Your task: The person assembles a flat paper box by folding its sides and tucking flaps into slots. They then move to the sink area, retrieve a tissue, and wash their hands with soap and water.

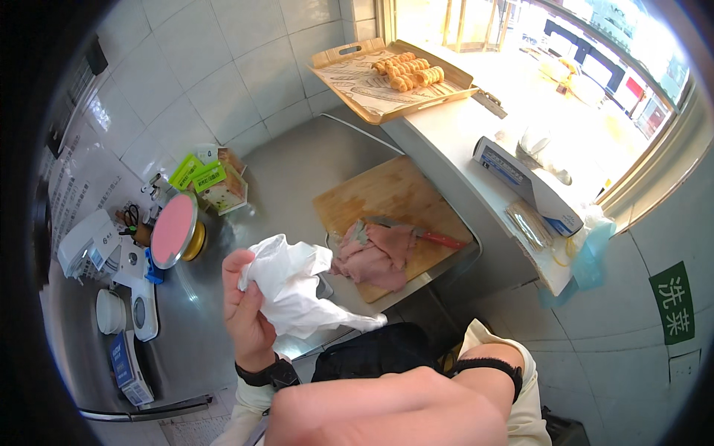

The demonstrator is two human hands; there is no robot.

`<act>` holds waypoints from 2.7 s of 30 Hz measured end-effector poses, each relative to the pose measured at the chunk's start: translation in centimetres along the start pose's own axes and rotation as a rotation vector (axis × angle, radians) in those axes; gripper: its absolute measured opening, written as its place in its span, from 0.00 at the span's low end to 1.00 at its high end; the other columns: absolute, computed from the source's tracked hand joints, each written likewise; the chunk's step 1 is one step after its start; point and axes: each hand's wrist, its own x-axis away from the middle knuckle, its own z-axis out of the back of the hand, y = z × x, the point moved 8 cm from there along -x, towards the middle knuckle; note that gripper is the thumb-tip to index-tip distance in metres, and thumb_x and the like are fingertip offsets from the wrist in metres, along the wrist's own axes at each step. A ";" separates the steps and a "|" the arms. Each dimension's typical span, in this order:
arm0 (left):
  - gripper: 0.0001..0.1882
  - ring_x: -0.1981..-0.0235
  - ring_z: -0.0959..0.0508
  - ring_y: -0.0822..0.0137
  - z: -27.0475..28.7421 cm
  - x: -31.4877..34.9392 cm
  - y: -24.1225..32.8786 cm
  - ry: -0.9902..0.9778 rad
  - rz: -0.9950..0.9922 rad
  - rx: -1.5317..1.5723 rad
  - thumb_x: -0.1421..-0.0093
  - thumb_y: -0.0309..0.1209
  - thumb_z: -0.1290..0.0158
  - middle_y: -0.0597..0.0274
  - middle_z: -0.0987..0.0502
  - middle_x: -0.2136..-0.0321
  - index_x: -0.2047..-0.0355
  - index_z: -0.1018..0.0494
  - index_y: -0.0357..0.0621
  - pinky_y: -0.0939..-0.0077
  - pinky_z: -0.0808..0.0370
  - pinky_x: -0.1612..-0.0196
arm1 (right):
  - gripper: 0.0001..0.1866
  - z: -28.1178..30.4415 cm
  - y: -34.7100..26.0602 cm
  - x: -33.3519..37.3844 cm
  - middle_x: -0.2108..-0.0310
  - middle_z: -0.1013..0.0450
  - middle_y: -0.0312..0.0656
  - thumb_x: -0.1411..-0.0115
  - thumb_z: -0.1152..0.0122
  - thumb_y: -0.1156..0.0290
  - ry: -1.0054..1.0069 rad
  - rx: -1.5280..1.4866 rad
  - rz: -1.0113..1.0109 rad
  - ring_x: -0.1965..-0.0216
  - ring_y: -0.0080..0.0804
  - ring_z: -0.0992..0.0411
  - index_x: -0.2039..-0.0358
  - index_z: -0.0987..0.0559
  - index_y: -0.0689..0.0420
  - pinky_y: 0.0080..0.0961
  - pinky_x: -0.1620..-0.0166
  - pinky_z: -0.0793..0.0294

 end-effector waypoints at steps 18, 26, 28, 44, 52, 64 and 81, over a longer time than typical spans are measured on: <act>0.33 0.56 0.26 0.72 -3.6 -0.2 -3.4 -0.222 0.277 -0.202 0.41 0.51 0.44 0.60 0.27 0.55 0.47 0.35 0.36 0.76 0.30 0.52 | 0.10 9.9 10.3 -0.9 0.75 0.30 0.39 0.44 0.36 0.71 0.072 0.782 -0.109 0.73 0.20 0.33 0.68 0.26 0.63 0.20 0.70 0.33; 0.15 0.64 0.27 0.78 -2.7 -1.1 -5.4 -0.111 0.286 -0.366 0.36 0.36 0.49 0.66 0.24 0.63 0.55 0.28 0.36 0.82 0.30 0.61 | 0.41 14.8 14.1 2.2 0.55 0.34 0.44 0.53 0.27 0.55 0.137 0.651 -0.249 0.49 0.30 0.35 0.45 0.35 0.63 0.29 0.51 0.31; 0.18 0.63 0.27 0.78 -2.1 -0.9 -6.3 -0.010 0.356 -0.218 0.34 0.38 0.52 0.65 0.24 0.62 0.53 0.29 0.35 0.82 0.30 0.60 | 0.40 15.6 16.3 3.5 0.54 0.33 0.44 0.52 0.27 0.56 0.075 0.543 -0.298 0.50 0.29 0.35 0.45 0.35 0.63 0.27 0.51 0.31; 0.25 0.48 0.35 0.67 0.8 -1.9 -9.1 -0.152 0.211 -0.216 0.44 0.21 0.53 0.57 0.34 0.51 0.45 0.41 0.42 0.75 0.38 0.45 | 0.05 16.0 14.8 6.3 0.75 0.30 0.30 0.38 0.44 0.73 0.299 0.517 -0.299 0.72 0.15 0.34 0.66 0.25 0.62 0.17 0.68 0.32; 0.26 0.54 0.33 0.75 -3.4 0.2 -12.0 -0.485 0.488 -0.265 0.46 0.25 0.49 0.66 0.34 0.57 0.47 0.40 0.44 0.79 0.36 0.51 | 0.06 15.3 16.2 6.8 0.78 0.29 0.41 0.42 0.42 0.75 0.119 0.645 -0.295 0.76 0.23 0.31 0.65 0.25 0.62 0.21 0.70 0.32; 0.11 0.76 0.35 0.78 -1.0 -0.9 -10.1 -0.242 0.282 -0.774 0.55 0.19 0.61 0.72 0.36 0.78 0.71 0.35 0.44 0.84 0.37 0.72 | 0.05 15.4 16.8 8.8 0.77 0.28 0.39 0.41 0.43 0.77 0.066 0.678 -0.373 0.74 0.22 0.31 0.64 0.24 0.62 0.20 0.69 0.31; 0.26 0.49 0.30 0.70 -4.2 -0.1 -16.3 -0.306 0.639 0.306 0.41 0.27 0.44 0.62 0.28 0.52 0.43 0.37 0.41 0.73 0.32 0.47 | 0.14 17.8 16.3 10.2 0.62 0.30 0.33 0.32 0.53 0.67 0.405 0.405 -0.282 0.60 0.17 0.33 0.50 0.29 0.61 0.17 0.55 0.33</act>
